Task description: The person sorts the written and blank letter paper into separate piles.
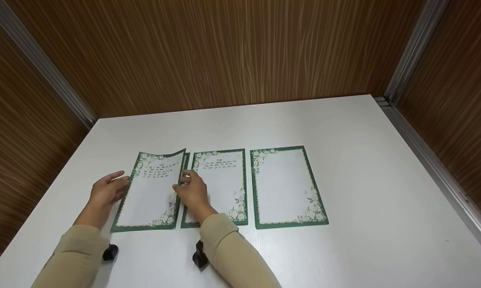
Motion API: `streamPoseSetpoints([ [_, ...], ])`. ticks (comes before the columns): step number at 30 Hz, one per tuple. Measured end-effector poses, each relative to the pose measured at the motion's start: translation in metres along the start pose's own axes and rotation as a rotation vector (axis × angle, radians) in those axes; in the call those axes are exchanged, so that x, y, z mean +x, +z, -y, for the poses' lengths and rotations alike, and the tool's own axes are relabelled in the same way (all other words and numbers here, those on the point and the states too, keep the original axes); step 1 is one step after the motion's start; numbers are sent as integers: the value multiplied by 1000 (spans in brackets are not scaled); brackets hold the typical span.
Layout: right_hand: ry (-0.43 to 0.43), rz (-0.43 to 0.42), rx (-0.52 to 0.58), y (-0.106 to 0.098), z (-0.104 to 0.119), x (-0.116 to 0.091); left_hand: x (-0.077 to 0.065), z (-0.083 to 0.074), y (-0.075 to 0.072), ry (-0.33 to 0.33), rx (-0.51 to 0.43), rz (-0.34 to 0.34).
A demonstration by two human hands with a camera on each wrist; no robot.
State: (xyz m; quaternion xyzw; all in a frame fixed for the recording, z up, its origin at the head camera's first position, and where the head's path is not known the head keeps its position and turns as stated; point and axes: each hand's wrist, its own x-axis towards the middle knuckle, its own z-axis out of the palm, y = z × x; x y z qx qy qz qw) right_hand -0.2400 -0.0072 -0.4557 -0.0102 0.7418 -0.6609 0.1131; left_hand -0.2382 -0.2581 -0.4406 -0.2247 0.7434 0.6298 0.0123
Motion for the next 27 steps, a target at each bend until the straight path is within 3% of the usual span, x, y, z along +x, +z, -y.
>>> streamPoseSetpoints([
  [7, -8, -43, 47, -1, -1, 0, -1, 2, 5, 45, 60, -34],
  [14, -13, -91, 53, -15, -3, 2, -4, 2, 11, 54, 53, 17],
  [20, -4, -131, 53, -33, -6, 6, -4, 1, 26, 44, 89, 46],
  [27, -6, -180, 52, -55, -10, 7, -6, -4, 47, 67, 63, 72],
])
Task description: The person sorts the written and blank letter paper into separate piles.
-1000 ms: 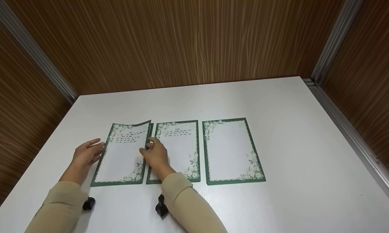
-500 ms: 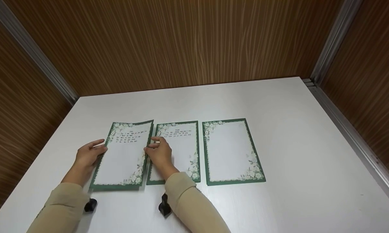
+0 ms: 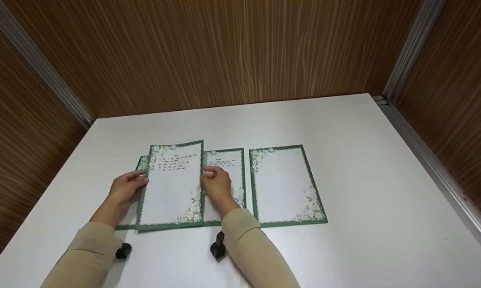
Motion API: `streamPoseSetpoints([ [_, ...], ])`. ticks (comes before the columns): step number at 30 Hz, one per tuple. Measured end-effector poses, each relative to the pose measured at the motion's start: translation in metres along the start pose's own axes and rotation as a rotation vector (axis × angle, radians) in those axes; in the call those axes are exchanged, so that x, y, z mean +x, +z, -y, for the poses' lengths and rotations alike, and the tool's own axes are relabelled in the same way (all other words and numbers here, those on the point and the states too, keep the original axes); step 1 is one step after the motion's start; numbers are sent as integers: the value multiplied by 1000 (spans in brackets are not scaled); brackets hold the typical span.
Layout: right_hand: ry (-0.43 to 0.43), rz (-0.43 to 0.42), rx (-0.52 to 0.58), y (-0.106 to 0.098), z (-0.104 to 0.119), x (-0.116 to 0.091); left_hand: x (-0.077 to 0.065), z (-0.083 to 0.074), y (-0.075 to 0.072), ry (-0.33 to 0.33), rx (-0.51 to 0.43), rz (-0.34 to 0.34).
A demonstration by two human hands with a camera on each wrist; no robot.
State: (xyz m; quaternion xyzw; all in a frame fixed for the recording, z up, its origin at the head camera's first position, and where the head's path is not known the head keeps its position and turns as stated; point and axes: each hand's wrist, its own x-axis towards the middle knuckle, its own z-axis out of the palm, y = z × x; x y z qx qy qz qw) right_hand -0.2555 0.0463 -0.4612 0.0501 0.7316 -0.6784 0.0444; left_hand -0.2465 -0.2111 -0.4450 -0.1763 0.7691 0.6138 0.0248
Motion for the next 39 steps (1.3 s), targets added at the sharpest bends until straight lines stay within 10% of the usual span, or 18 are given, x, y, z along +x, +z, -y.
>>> streamPoseSetpoints([
  [22, 23, -140, -110, -63, 0, 11, -4, -16, 69, 45, -51, 62],
  [39, 6, -205, -228, -77, 1, 9, -9, -24, 90, 39, 5, 99],
])
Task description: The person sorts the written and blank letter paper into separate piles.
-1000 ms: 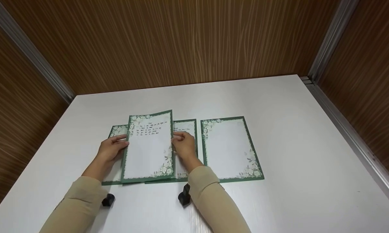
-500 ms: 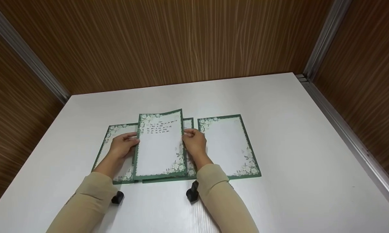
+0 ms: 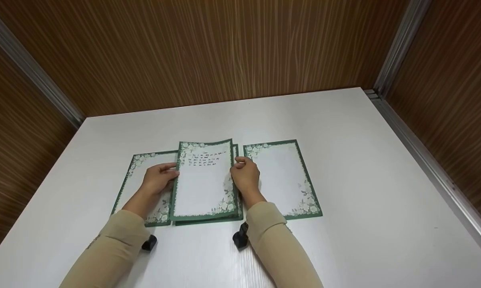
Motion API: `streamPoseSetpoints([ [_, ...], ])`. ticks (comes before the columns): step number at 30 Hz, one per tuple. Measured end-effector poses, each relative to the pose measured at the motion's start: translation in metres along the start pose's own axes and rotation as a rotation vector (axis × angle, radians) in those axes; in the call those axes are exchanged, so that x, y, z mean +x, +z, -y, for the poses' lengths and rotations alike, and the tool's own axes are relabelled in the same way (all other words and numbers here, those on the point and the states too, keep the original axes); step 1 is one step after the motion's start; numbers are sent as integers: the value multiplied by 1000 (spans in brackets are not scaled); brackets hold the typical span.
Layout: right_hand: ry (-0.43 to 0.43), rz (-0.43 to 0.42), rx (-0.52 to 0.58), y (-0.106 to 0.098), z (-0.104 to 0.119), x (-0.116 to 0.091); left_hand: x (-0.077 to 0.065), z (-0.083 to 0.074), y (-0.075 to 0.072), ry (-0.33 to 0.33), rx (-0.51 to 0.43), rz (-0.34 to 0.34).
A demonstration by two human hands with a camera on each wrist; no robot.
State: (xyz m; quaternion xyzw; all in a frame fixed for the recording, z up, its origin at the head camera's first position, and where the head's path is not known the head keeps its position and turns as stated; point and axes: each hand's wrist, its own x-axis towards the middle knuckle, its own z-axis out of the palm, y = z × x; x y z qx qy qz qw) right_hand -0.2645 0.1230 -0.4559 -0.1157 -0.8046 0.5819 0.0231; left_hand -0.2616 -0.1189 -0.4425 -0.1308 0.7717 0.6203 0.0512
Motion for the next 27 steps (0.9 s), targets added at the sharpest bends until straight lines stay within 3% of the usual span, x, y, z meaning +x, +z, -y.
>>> streamPoseSetpoints([
  [14, -9, -9, -194, -9, 1, -2, -1, 0, 3, -11, 30, 19],
  [23, -7, 28, -239, -14, 0, -3, 0, 3, 3, -26, 132, -8],
  [27, -3, 33, -261, -16, 1, -4, -1, 3, 2, -14, 129, 0],
])
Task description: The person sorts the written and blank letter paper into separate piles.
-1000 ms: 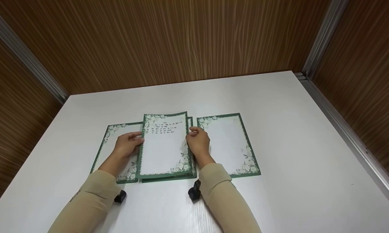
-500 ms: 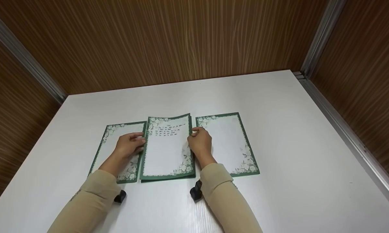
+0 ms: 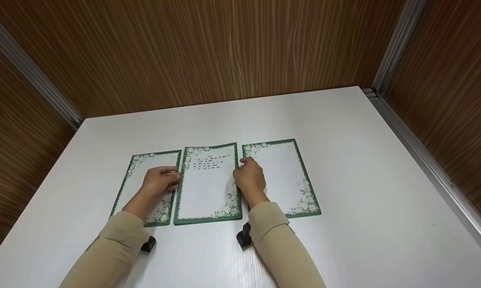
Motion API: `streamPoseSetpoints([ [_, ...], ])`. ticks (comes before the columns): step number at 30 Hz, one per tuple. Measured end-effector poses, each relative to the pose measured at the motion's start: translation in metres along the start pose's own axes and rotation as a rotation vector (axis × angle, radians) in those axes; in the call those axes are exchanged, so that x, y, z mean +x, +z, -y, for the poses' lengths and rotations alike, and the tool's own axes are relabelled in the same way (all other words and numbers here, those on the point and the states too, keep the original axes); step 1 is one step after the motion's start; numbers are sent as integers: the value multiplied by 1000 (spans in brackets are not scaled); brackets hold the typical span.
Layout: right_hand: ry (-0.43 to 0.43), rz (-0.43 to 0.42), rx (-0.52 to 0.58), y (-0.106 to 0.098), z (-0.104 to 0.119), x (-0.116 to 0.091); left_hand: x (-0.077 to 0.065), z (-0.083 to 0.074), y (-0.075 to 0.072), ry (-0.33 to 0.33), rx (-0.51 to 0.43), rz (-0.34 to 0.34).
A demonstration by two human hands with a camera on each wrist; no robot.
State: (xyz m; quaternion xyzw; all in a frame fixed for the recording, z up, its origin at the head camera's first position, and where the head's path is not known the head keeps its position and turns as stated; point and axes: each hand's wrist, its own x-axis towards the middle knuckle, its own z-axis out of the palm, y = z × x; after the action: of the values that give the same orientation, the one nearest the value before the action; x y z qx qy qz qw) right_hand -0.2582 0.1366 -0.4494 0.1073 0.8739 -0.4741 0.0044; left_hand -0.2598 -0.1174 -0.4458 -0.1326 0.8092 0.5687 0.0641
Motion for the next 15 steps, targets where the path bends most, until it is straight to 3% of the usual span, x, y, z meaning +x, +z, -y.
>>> streamPoseSetpoints([
  [8, 13, 6, -4, -1, 1, 0, 0, 1, -4, -14, -8, -18],
  [15, -38, -31, 110, 4, 6, 1, 1, 3, -12, 0, -57, -43],
])
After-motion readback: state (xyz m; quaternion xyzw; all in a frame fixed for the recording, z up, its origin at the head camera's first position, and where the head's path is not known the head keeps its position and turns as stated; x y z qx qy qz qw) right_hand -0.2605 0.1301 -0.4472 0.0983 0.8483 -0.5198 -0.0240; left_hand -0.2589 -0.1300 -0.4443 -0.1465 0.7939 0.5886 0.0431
